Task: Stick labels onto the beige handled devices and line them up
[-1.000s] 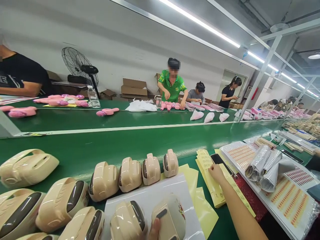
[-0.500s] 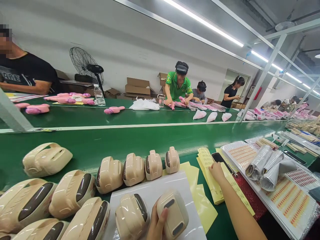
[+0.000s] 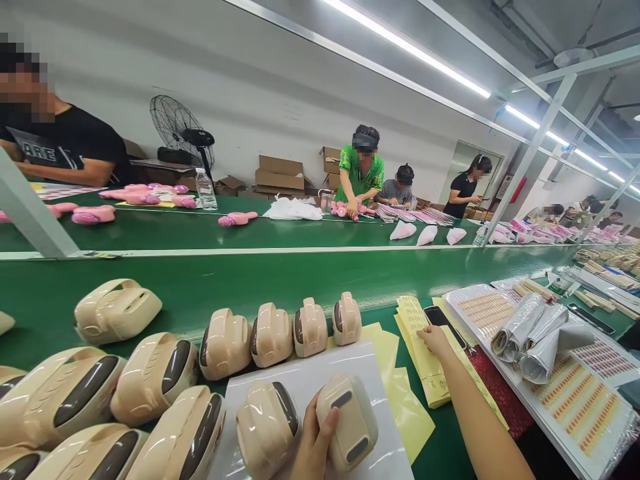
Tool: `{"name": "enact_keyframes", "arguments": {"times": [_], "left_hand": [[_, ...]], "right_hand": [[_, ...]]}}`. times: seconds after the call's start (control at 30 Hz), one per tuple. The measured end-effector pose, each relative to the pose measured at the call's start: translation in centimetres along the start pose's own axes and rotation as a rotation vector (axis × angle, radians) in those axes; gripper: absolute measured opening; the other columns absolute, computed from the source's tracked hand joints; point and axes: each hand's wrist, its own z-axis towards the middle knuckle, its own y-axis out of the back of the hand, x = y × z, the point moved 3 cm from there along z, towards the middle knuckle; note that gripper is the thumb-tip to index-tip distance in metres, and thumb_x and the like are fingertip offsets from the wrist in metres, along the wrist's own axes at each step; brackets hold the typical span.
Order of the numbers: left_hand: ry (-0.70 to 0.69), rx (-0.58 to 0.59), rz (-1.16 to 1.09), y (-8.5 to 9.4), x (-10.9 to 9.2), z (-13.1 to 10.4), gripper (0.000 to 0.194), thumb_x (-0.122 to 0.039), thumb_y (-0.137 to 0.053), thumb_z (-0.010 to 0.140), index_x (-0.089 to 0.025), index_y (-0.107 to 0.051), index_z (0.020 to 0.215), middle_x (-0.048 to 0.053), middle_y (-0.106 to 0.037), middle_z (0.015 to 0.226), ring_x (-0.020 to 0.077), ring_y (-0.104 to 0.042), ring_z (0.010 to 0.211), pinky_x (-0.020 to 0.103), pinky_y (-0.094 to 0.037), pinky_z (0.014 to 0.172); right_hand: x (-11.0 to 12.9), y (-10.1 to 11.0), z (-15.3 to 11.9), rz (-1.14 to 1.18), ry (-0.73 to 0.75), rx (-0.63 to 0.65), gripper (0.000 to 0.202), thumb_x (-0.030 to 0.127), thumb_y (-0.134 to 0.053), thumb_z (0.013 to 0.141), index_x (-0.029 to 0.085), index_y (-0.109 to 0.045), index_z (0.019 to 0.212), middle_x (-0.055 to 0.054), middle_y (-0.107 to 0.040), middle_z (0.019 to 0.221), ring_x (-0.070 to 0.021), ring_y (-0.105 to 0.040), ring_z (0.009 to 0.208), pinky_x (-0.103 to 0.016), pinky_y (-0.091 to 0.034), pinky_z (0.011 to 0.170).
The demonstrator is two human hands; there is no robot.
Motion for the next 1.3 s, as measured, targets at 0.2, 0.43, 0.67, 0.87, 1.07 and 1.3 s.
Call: {"name": "enact_keyframes", "arguments": {"times": [0.2, 0.43, 0.67, 0.87, 1.07, 1.3], "left_hand": [[0.0, -0.036, 0.015, -0.9, -1.5, -0.3, 0.07, -0.057, -0.068, 0.055, -0.025, -0.047, 0.114, 0.008, -0.062, 0.106, 0.0285, -0.056, 0.102, 0.036, -0.046, 0.083], [-0.024, -0.045, 0.0, -1.3, -1.7, -0.2, 0.069, -0.056, -0.067, 0.057, -0.024, -0.045, 0.114, 0.008, -0.063, 0.1, 0.0272, -0.058, 0.098, 0.037, -0.045, 0.084], [-0.012, -0.027, -0.008, -1.3, -1.4, -0.3, 0.07, -0.055, -0.068, 0.058, -0.024, -0.043, 0.116, 0.01, -0.063, 0.105, 0.0274, -0.058, 0.1, 0.036, -0.046, 0.083], [-0.02, -0.031, -0.009, -1.2, -1.3, -0.1, 0.07, -0.054, -0.069, 0.057, -0.024, -0.043, 0.116, 0.009, -0.064, 0.104, 0.027, -0.059, 0.099, 0.035, -0.047, 0.081], [-0.022, -0.036, -0.013, -1.1, -1.1, 0.0, 0.071, -0.055, -0.068, 0.058, -0.024, -0.043, 0.116, 0.009, -0.063, 0.1, 0.0279, -0.06, 0.096, 0.038, -0.047, 0.081], [-0.001, -0.001, -0.025, -1.1, -1.6, -0.4, 0.066, -0.05, -0.069, 0.061, -0.025, -0.042, 0.116, 0.008, -0.061, 0.109, 0.0254, -0.058, 0.101, 0.034, -0.046, 0.083]], "right_hand": [[3.0, -0.8, -6.3, 0.237, 0.195, 0.133, 0.021, 0.034, -0.057, 0.074, 0.018, -0.052, 0.063, 0.003, -0.05, 0.061, -0.0106, -0.048, 0.056, -0.023, -0.041, 0.054], [4.3, -5.3, -13.7, 0.45, 0.408, 0.389, 0.028, 0.045, -0.067, 0.062, 0.019, -0.056, 0.058, -0.001, -0.051, 0.075, -0.0146, -0.048, 0.069, -0.025, -0.039, 0.058], [4.1, -6.7, -13.3, 0.397, 0.363, 0.387, 0.017, 0.033, -0.065, 0.062, 0.018, -0.058, 0.059, 0.0, -0.046, 0.075, -0.0141, -0.047, 0.066, -0.029, -0.04, 0.065], [4.5, -6.5, -13.6, 0.332, 0.39, 0.368, 0.013, 0.029, -0.065, 0.064, 0.019, -0.058, 0.059, 0.001, -0.046, 0.074, -0.0129, -0.047, 0.065, -0.027, -0.042, 0.064], [4.5, -6.6, -13.7, 0.307, 0.402, 0.352, 0.009, 0.025, -0.064, 0.066, 0.02, -0.058, 0.061, 0.0, -0.048, 0.078, -0.014, -0.049, 0.067, -0.028, -0.045, 0.063], [4.8, -7.0, -14.8, 0.239, 0.473, 0.228, 0.011, 0.024, -0.059, 0.07, 0.02, -0.052, 0.063, -0.001, -0.044, 0.078, -0.0155, -0.05, 0.07, -0.027, -0.047, 0.057]]}}
